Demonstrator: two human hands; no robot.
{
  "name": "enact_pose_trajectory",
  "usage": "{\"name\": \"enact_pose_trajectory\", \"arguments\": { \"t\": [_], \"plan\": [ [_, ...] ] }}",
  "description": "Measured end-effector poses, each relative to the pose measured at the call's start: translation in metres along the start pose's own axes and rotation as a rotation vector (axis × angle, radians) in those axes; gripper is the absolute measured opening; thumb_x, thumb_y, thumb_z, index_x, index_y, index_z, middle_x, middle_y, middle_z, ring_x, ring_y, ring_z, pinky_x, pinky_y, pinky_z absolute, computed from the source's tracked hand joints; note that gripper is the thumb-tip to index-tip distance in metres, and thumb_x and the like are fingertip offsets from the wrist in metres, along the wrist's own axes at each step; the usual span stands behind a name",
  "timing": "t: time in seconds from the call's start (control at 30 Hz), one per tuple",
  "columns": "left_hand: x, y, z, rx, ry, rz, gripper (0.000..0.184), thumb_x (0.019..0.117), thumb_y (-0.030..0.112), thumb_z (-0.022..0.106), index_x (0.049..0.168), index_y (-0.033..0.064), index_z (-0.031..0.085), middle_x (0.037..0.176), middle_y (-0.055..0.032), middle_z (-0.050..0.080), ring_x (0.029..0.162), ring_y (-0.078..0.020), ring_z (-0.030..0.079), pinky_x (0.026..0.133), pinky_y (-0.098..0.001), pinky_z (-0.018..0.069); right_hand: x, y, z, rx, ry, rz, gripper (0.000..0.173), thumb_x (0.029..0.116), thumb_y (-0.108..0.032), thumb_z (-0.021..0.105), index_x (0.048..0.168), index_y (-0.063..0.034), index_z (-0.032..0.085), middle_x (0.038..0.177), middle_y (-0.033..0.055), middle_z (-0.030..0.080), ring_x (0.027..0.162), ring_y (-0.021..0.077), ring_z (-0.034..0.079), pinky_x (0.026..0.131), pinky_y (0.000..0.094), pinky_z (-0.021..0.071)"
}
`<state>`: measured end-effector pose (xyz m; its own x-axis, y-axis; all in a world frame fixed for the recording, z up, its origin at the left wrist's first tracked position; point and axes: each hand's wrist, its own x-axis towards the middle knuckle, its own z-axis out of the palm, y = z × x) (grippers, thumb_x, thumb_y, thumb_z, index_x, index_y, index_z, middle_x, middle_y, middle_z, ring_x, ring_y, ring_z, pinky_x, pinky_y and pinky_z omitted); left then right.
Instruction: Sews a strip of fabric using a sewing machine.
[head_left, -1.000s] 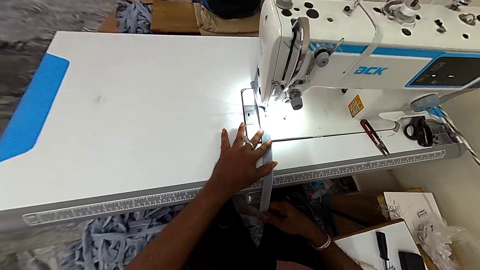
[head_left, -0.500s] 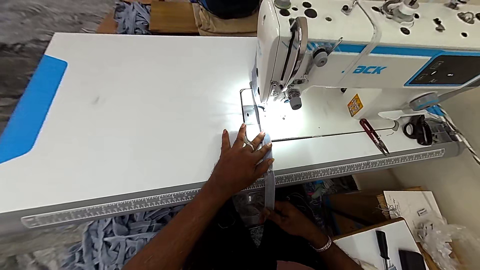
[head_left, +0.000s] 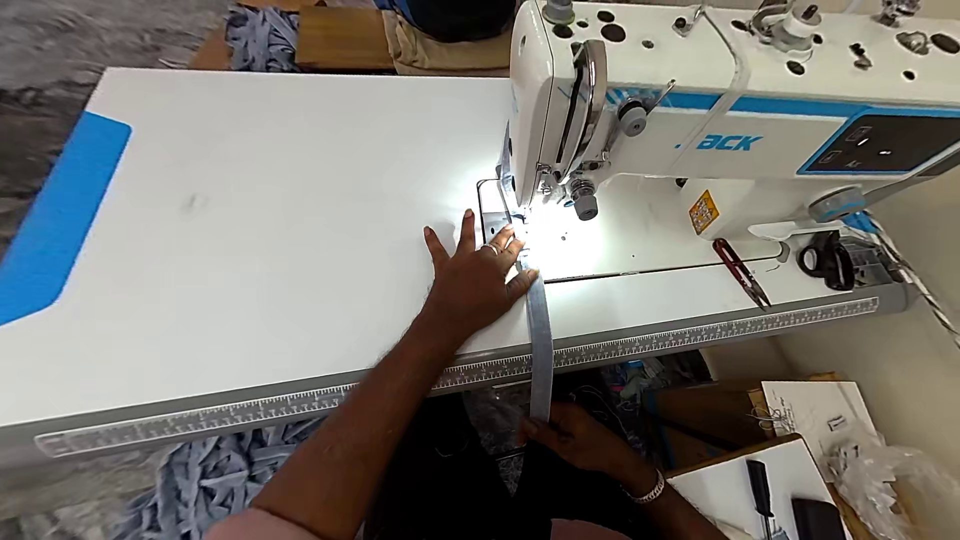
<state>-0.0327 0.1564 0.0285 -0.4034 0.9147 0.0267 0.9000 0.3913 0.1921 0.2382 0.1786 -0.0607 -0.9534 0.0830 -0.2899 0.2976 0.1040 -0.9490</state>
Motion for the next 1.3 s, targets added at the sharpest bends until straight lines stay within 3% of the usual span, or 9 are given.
{"name": "enact_pose_trajectory", "arguments": {
  "t": [0.17,0.33,0.47,0.57,0.7,0.8,0.9,1.13,1.3],
  "plan": [
    [0.010,-0.005,-0.004,-0.014,0.008,-0.026,0.066,0.1013,0.068,0.027,0.150,0.0337,0.055,0.163,0.0060,0.041,0.157,-0.0418,0.015,0.107,-0.0878,0.0026,-0.040,-0.078,-0.077,-0.450,0.026,0.176,0.031,0.1044,-0.036,0.057,0.123,-0.0151,0.069,0.103,0.0025,0.072,0.088,0.0141,0.069,0.080,0.0402,0.0588],
    [0.012,-0.004,-0.005,-0.021,-0.012,-0.026,0.066,0.1021,0.067,0.026,0.150,0.0323,0.055,0.165,0.0045,0.039,0.157,-0.0436,0.015,0.107,-0.0885,0.0033,-0.081,-0.147,-0.183,-0.756,0.740,0.048,0.032,0.1074,-0.028,0.053,0.130,-0.0081,0.065,0.111,0.0113,0.071,0.092,0.0221,0.069,0.082,0.0470,0.0572],
    [0.021,-0.007,-0.009,-0.019,-0.023,-0.067,0.060,0.1044,0.061,0.026,0.152,0.0345,0.051,0.165,0.0045,0.039,0.157,-0.0432,0.015,0.106,-0.0885,0.0035,-0.069,-0.119,-0.224,-1.104,0.951,0.322,0.056,0.1050,-0.031,0.054,0.151,0.0005,0.045,0.142,0.0345,0.051,0.127,0.0592,0.050,0.098,0.0832,0.0332],
    [0.027,-0.011,-0.010,-0.032,-0.004,-0.072,0.058,0.1038,0.058,0.031,0.150,0.0338,0.054,0.163,0.0020,0.042,0.156,-0.0445,0.017,0.106,-0.0889,0.0028,-0.064,-0.108,-0.228,-1.130,0.826,0.477,0.055,0.1049,-0.022,0.056,0.154,-0.0019,0.042,0.150,0.0325,0.045,0.136,0.0598,0.041,0.103,0.0887,0.0157],
    [0.023,-0.009,-0.003,-0.027,0.049,-0.079,0.059,0.1053,0.056,0.029,0.153,0.0284,0.051,0.164,0.0001,0.041,0.156,-0.0434,0.019,0.108,-0.0873,0.0035,-0.092,-0.134,-0.199,-0.978,0.979,0.214,0.050,0.1072,-0.035,0.051,0.146,-0.0031,0.052,0.133,0.0282,0.059,0.118,0.0485,0.060,0.096,0.0706,0.0457],
    [0.000,0.001,-0.003,-0.059,0.086,0.013,0.065,0.1015,0.065,0.034,0.147,0.0237,0.057,0.161,-0.0010,0.046,0.155,-0.0427,0.024,0.111,-0.0848,0.0065,-0.079,-0.109,-0.128,-0.617,0.507,0.120,0.026,0.1035,-0.030,0.060,0.118,-0.0129,0.072,0.101,0.0056,0.073,0.084,0.0189,0.070,0.072,0.0450,0.0603],
    [-0.037,0.009,0.003,-0.060,0.038,0.097,0.067,0.1019,0.068,0.029,0.150,0.0298,0.056,0.160,0.0028,0.047,0.155,-0.0412,0.025,0.112,-0.0842,0.0062,-0.020,-0.052,-0.058,-0.276,0.054,0.177,0.049,0.0965,-0.041,0.070,0.137,-0.0140,0.063,0.120,0.0043,0.071,0.105,0.0138,0.070,0.093,0.0394,0.0592],
    [-0.055,0.013,0.009,-0.035,0.045,0.130,0.064,0.1025,0.068,0.026,0.150,0.0352,0.054,0.161,0.0063,0.045,0.155,-0.0407,0.025,0.114,-0.0818,0.0083,0.036,-0.021,0.000,0.117,0.009,-0.161,0.028,0.1053,-0.020,0.057,0.122,-0.0014,0.070,0.115,0.0068,0.073,0.103,0.0098,0.069,0.094,0.0305,0.0563],
    [-0.054,0.016,0.010,-0.027,0.042,0.125,0.066,0.1008,0.071,0.026,0.151,0.0370,0.053,0.162,0.0058,0.043,0.156,-0.0412,0.022,0.114,-0.0820,0.0066,0.010,-0.007,0.001,0.118,-0.028,-0.058,0.032,0.1075,-0.029,0.053,0.119,-0.0041,0.069,0.109,0.0028,0.072,0.095,0.0046,0.065,0.088,0.0253,0.0538]
  ]
}}
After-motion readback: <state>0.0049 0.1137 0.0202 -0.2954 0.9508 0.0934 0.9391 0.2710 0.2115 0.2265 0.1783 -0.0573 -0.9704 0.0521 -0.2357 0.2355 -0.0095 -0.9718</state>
